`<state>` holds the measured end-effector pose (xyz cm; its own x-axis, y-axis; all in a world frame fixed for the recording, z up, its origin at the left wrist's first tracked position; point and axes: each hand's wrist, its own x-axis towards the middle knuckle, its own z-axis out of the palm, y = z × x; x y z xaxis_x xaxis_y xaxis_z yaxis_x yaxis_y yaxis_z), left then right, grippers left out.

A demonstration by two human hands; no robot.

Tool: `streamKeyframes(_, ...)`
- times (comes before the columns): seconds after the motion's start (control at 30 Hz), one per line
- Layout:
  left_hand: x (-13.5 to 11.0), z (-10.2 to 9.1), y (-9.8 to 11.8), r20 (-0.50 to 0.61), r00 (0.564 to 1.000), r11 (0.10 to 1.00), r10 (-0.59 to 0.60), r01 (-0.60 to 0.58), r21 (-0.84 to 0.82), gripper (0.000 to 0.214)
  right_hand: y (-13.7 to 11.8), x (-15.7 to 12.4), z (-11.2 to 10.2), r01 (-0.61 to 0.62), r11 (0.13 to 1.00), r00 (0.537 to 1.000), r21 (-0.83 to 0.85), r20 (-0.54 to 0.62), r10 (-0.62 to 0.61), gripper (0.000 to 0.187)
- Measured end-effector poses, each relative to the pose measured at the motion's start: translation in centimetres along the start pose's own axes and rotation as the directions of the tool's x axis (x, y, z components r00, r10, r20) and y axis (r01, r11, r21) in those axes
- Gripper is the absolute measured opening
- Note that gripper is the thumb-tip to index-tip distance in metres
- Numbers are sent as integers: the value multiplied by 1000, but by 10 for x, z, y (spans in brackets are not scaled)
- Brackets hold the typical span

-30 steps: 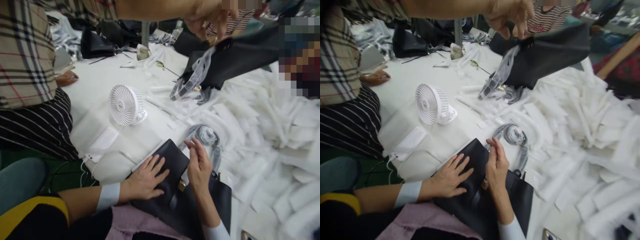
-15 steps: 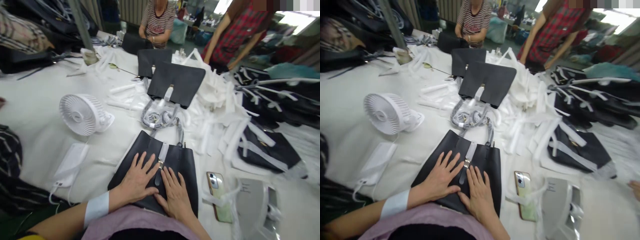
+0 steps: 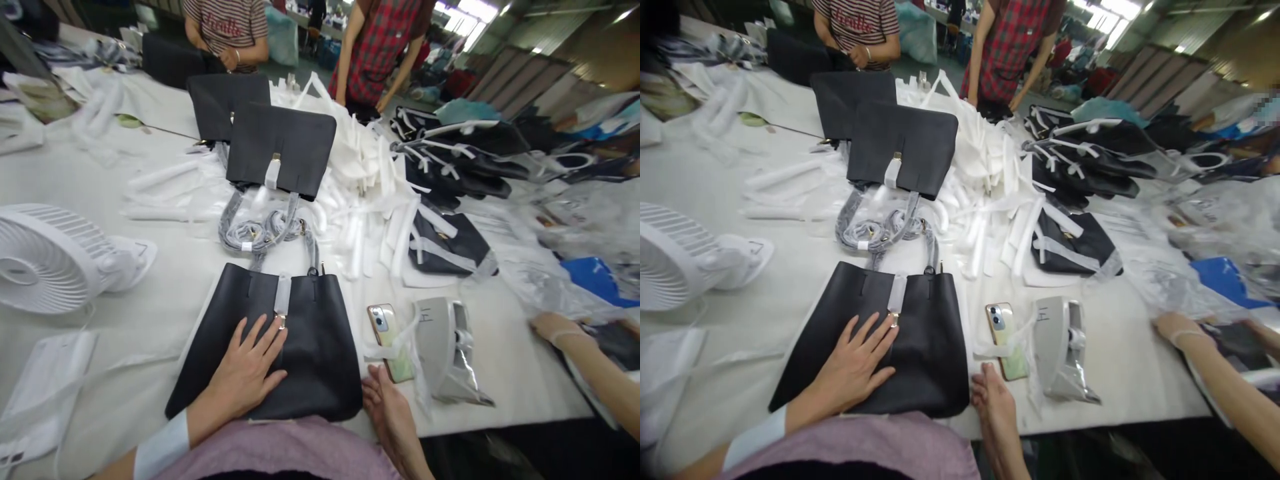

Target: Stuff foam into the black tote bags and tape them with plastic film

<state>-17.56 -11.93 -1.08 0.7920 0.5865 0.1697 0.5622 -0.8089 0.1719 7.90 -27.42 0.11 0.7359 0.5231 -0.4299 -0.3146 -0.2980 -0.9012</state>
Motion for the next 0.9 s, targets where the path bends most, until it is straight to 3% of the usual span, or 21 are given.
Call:
streamKeyframes(0.1, 0, -2, 0, -10, 1000, 1000, 2, -2, 6, 58, -3, 11, 14, -106, 988, 985, 114, 149, 89, 49)
streamKeyframes(0.23, 0, 0, 0, -27, 1000, 1000, -6, 6, -8, 61, -7, 22, 25, -88, 984, 973, 155, 223, 52, 42)
streamKeyframes(0.47, -1, 2, 0, -26, 999, 998, -35, 34, -58, 64, -2, 31, 22, 16, 977, 995, 211, 95, -37, 39)
streamKeyframes(0.9, -2, 3, 0, -34, 998, 996, -44, 42, -81, 63, -36, 41, 10, 181, 948, 983, 261, -14, -184, 46)
